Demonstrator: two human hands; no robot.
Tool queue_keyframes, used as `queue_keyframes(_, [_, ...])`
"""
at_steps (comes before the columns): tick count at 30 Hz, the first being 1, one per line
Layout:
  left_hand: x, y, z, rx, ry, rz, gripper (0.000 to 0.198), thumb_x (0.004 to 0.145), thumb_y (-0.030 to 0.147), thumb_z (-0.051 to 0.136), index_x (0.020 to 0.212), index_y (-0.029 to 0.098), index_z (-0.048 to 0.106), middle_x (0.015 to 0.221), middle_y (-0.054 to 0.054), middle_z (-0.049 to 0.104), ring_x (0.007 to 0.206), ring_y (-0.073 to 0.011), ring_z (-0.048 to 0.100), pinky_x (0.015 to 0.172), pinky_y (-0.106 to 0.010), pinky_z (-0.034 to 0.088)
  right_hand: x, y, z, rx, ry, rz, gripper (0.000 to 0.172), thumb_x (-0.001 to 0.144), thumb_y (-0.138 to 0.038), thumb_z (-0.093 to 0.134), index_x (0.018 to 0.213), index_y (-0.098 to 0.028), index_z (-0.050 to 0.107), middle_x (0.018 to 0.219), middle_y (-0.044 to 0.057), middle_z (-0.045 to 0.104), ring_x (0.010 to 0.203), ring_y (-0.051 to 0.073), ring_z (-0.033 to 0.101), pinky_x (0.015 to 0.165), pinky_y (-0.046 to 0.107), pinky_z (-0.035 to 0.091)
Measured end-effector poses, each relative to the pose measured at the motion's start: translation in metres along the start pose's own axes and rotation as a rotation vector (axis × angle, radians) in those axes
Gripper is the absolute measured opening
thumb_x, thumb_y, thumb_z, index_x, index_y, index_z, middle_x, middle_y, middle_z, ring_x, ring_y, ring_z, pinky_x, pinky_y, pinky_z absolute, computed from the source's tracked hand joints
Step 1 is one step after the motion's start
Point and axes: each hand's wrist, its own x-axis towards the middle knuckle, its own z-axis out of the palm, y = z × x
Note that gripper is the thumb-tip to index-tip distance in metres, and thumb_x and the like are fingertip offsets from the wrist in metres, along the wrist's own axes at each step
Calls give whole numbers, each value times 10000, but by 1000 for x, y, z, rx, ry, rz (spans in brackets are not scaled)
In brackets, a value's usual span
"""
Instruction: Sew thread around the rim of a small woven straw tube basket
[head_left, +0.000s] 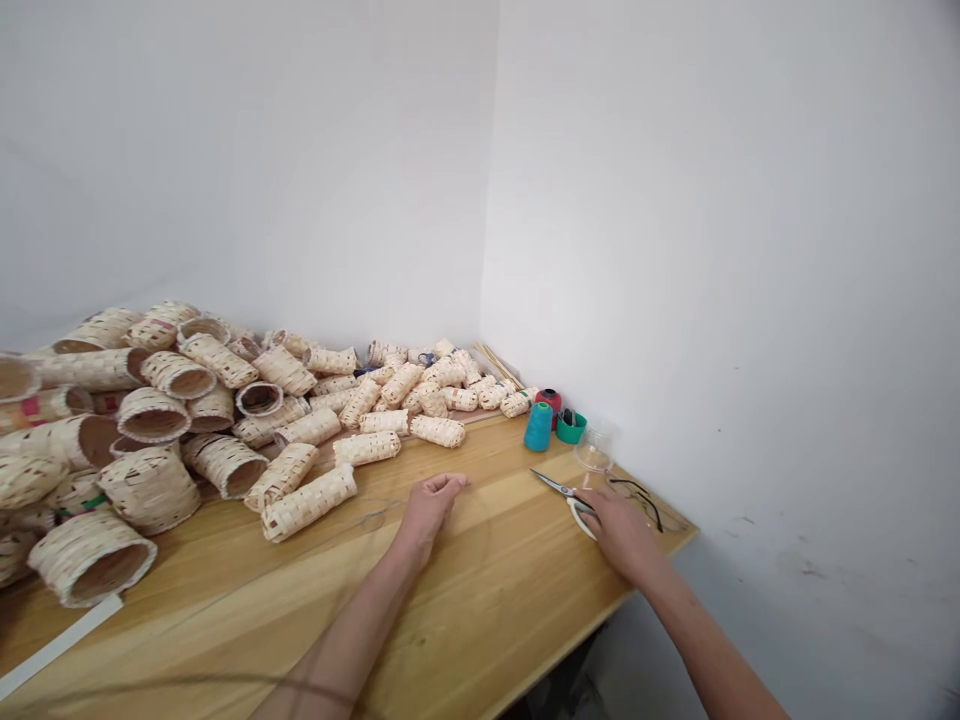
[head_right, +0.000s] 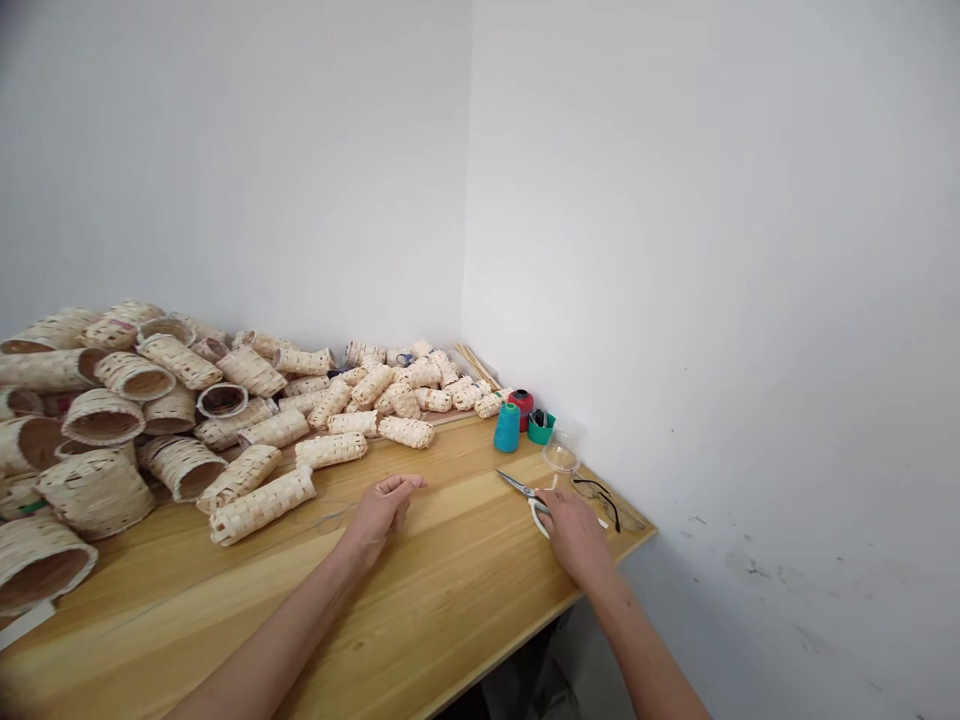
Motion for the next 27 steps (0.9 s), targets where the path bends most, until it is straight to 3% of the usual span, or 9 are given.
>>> queue_keyframes(5, [1, 1, -4, -70, -12, -15, 422, 655, 536, 620, 797, 139, 606, 378, 111, 247, 361, -48, 151, 406, -212, 93, 3, -6, -9, 29, -34, -29, 268, 817, -136, 518, 1049, -161, 651, 976, 114, 643, 939, 271, 573, 824, 366, 409])
queue_keyframes(10, [1, 0, -4, -76, -50, -19, 505, 601, 586, 651, 807, 128, 596, 356, 116, 270, 344, -42, 162, 398, -210, 90, 16, -43, -12, 185, 48, -94, 346, 846, -149, 479, 1179, -146, 573, 1110, 122, 600, 1049, 260, 519, 918, 386, 371])
queue_keyframes(14, [0, -1, -2, -53, -80, -3, 513, 598, 597, 651, 795, 128, 583, 363, 116, 276, 351, -40, 159, 407, -208, 77, 36, -83, 0, 402, -2, -214, 436, 868, -207, 502, 1301, -240, 467, 912, 18, 665, 838, 173, 596, 772, 286, 444])
queue_keyframes(17, [-2, 2, -2, -31, -96, 17, 498, 611, 597, 639, 782, 133, 572, 382, 118, 261, 366, -40, 145, 408, -204, 89, 53, -100, 11, 538, -99, -299, 316, 867, -236, 521, 1178, -262, 574, 770, -27, 674, 684, 131, 609, 644, 224, 453])
queue_keyframes(19, [-2, 4, -3, -11, -100, 29, 502, 607, 601, 637, 773, 132, 570, 395, 119, 250, 375, -41, 139, 406, -203, 98, 63, -103, 18, 601, -147, -333, 182, 870, -240, 513, 976, -219, 660, 732, -19, 669, 661, 121, 611, 604, 202, 449])
queue_keyframes(21, [-2, 5, -3, 13, -96, 42, 511, 612, 612, 623, 774, 130, 572, 400, 119, 242, 377, -43, 141, 406, -202, 103, 71, -100, 24, 645, -178, -351, 175, 873, -238, 504, 816, -181, 660, 714, -8, 663, 655, 117, 613, 590, 194, 453])
queue_keyframes(27, [7, -6, -4, 134, -26, 99, 502, 695, 605, 511, 828, 129, 593, 393, 113, 242, 351, -60, 176, 395, -200, 151, 88, -74, 36, 681, -104, -287, 173, 912, -222, 417, 812, -151, 540, 702, 2, 638, 584, 108, 600, 573, 212, 456])
